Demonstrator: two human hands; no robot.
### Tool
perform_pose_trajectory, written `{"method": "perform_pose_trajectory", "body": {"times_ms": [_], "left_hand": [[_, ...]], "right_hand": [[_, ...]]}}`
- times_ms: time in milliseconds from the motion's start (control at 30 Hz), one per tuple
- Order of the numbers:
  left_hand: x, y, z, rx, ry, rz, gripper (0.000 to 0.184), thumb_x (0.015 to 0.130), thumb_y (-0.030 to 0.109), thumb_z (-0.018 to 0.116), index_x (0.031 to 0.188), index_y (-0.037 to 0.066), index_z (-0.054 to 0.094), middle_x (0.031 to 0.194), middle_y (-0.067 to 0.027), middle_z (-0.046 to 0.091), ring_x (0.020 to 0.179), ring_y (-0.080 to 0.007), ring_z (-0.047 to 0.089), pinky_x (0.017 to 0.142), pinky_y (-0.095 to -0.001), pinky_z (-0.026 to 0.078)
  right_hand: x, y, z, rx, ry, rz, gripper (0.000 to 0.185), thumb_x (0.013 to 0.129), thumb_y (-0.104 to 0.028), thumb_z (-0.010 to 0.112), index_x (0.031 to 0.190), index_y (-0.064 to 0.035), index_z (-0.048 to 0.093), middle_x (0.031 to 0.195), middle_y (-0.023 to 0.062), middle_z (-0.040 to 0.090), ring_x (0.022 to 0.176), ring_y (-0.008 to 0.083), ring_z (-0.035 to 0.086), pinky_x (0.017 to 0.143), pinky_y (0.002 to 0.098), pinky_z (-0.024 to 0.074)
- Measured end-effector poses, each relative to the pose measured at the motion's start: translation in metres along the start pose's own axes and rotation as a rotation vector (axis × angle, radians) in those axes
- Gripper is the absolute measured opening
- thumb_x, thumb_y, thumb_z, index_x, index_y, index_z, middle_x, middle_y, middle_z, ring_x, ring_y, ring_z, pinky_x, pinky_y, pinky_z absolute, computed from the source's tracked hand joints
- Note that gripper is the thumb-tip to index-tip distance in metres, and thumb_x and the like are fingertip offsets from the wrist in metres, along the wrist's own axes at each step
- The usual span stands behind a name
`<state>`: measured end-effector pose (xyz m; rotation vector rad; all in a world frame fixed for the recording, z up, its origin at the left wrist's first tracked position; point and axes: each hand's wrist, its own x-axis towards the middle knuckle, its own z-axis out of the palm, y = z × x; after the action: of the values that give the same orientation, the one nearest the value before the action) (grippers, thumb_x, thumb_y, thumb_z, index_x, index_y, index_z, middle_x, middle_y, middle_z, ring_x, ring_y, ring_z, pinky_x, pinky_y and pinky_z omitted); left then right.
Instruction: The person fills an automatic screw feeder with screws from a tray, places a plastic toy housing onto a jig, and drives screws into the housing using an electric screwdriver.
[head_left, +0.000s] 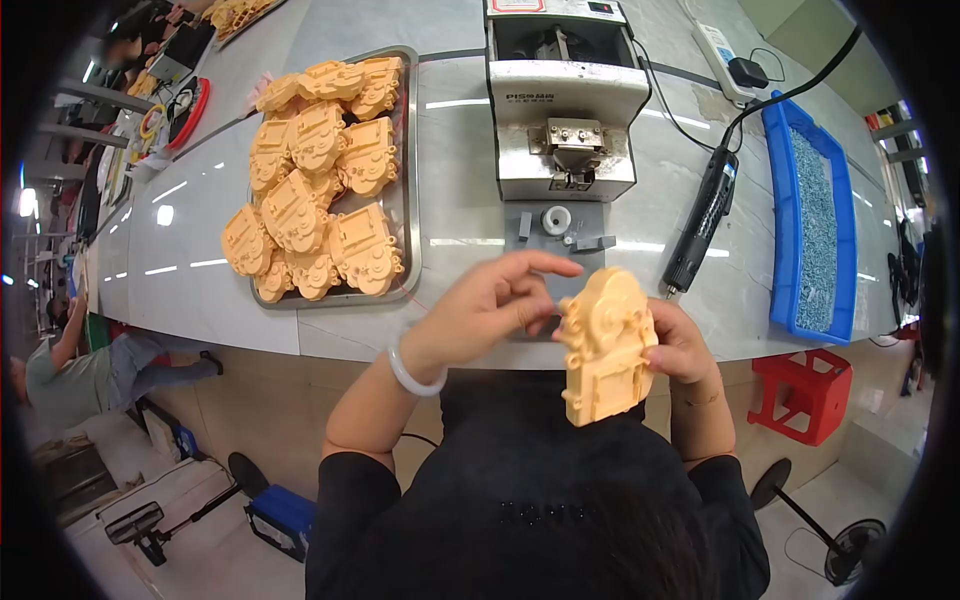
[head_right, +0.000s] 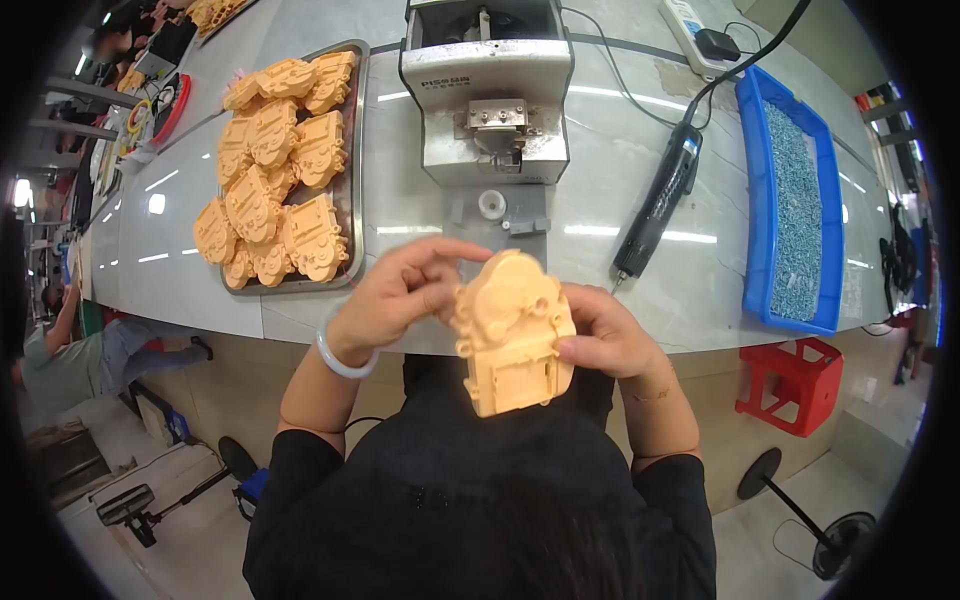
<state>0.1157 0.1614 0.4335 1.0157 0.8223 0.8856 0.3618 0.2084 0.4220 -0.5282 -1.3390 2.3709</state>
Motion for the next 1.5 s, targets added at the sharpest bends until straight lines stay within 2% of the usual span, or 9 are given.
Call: {"method": "perform_pose_trajectory", "body": {"times_ms": [167, 233, 567, 767, 967, 1067, 1167, 1200, 1500], "left_hand": [[0.022, 0.019, -0.020, 0.646, 0.244, 0.267, 0.025, 0.077, 0.007, 0.060, 0.102, 0.004, 0.061, 0.074, -0.0027, 0.060, 0.064, -0.0103, 0.052, 0.062, -0.0238, 0.042], [0.032, 0.022, -0.027, 0.920, 0.362, 0.423, 0.027, 0.076, 0.009, 0.061, 0.103, 0.006, 0.061, 0.072, -0.0016, 0.059, 0.067, -0.0130, 0.051, 0.064, -0.0251, 0.041], [0.047, 0.017, -0.044, 1.333, 0.654, 0.694, 0.031, 0.071, 0.014, 0.068, 0.101, 0.013, 0.059, 0.070, 0.0051, 0.057, 0.070, -0.0155, 0.048, 0.071, -0.0301, 0.035], [0.049, 0.002, -0.052, 1.385, 0.705, 0.772, 0.031, 0.069, 0.012, 0.070, 0.099, 0.013, 0.059, 0.069, 0.0074, 0.057, 0.071, -0.0153, 0.048, 0.070, -0.0303, 0.035], [0.039, 0.000, -0.046, 1.419, 0.857, 0.855, 0.030, 0.068, 0.009, 0.071, 0.095, 0.009, 0.059, 0.074, -0.0028, 0.058, 0.075, -0.0186, 0.051, 0.070, -0.0316, 0.038], [0.021, -0.012, -0.034, 1.261, 0.831, 0.715, 0.027, 0.072, 0.005, 0.066, 0.097, 0.005, 0.057, 0.081, -0.0080, 0.058, 0.077, -0.0195, 0.053, 0.069, -0.0312, 0.042], [0.002, -0.022, -0.018, 0.783, 0.654, 0.244, 0.026, 0.076, 0.003, 0.061, 0.101, 0.001, 0.054, 0.089, -0.0105, 0.058, 0.083, -0.0193, 0.055, 0.070, -0.0301, 0.044], [-0.002, -0.024, -0.016, 0.689, 0.559, 0.134, 0.036, 0.078, 0.005, 0.059, 0.112, -0.001, 0.049, 0.102, -0.0137, 0.058, 0.093, -0.0217, 0.056, 0.081, -0.0317, 0.044], [-0.015, -0.058, -0.001, 0.510, 0.440, 0.263, 0.068, 0.073, 0.020, 0.068, 0.130, 0.001, 0.036, 0.124, -0.0178, 0.047, 0.114, -0.0308, 0.047, 0.094, -0.0349, 0.037]], "right_hand": [[0.011, 0.001, 0.009, -0.158, 0.190, 0.052, 0.033, 0.082, -0.010, 0.058, 0.109, -0.0012, 0.042, 0.092, 0.0051, 0.058, 0.085, 0.0094, 0.055, 0.070, 0.0231, 0.0456], [0.020, 0.000, 0.005, -0.281, 0.339, 0.008, 0.025, 0.084, -0.009, 0.055, 0.104, -0.0043, 0.041, 0.075, 0.0017, 0.055, 0.062, 0.0056, 0.051, 0.054, 0.0187, 0.0412], [0.043, -0.001, -0.003, -0.440, 0.440, 0.126, 0.023, 0.087, -0.015, 0.052, 0.105, -0.0027, 0.043, 0.062, 0.0006, 0.051, 0.051, 0.0053, 0.042, 0.047, 0.0201, 0.0347], [0.047, -0.005, 0.008, -0.578, 0.557, 0.096, 0.031, 0.088, -0.014, 0.051, 0.115, -0.0053, 0.038, 0.068, 0.0051, 0.059, 0.053, 0.0075, 0.049, 0.047, 0.0216, 0.0384], [0.045, -0.005, 0.011, -0.646, 0.588, 0.098, 0.034, 0.088, -0.013, 0.051, 0.119, -0.0044, 0.039, 0.065, 0.0080, 0.060, 0.052, 0.0102, 0.053, 0.049, 0.0225, 0.0417], [0.044, -0.002, 0.012, -0.550, 0.601, 0.039, 0.034, 0.088, -0.012, 0.050, 0.120, -0.0044, 0.040, 0.065, 0.0078, 0.060, 0.052, 0.0104, 0.053, 0.049, 0.0231, 0.0424], [0.046, 0.004, 0.013, -0.546, 0.616, 0.019, 0.035, 0.088, -0.011, 0.050, 0.121, -0.0045, 0.040, 0.065, 0.0076, 0.060, 0.053, 0.0101, 0.054, 0.048, 0.0233, 0.0427], [0.046, 0.004, 0.013, -0.524, 0.613, 0.024, 0.035, 0.089, -0.012, 0.050, 0.121, -0.0045, 0.040, 0.065, 0.0076, 0.060, 0.053, 0.0101, 0.054, 0.048, 0.0233, 0.0428], [0.050, 0.012, 0.016, -0.554, 0.628, 0.016, 0.034, 0.088, -0.012, 0.051, 0.120, -0.0042, 0.041, 0.065, 0.0094, 0.062, 0.054, 0.0110, 0.057, 0.050, 0.0236, 0.0428]]}}
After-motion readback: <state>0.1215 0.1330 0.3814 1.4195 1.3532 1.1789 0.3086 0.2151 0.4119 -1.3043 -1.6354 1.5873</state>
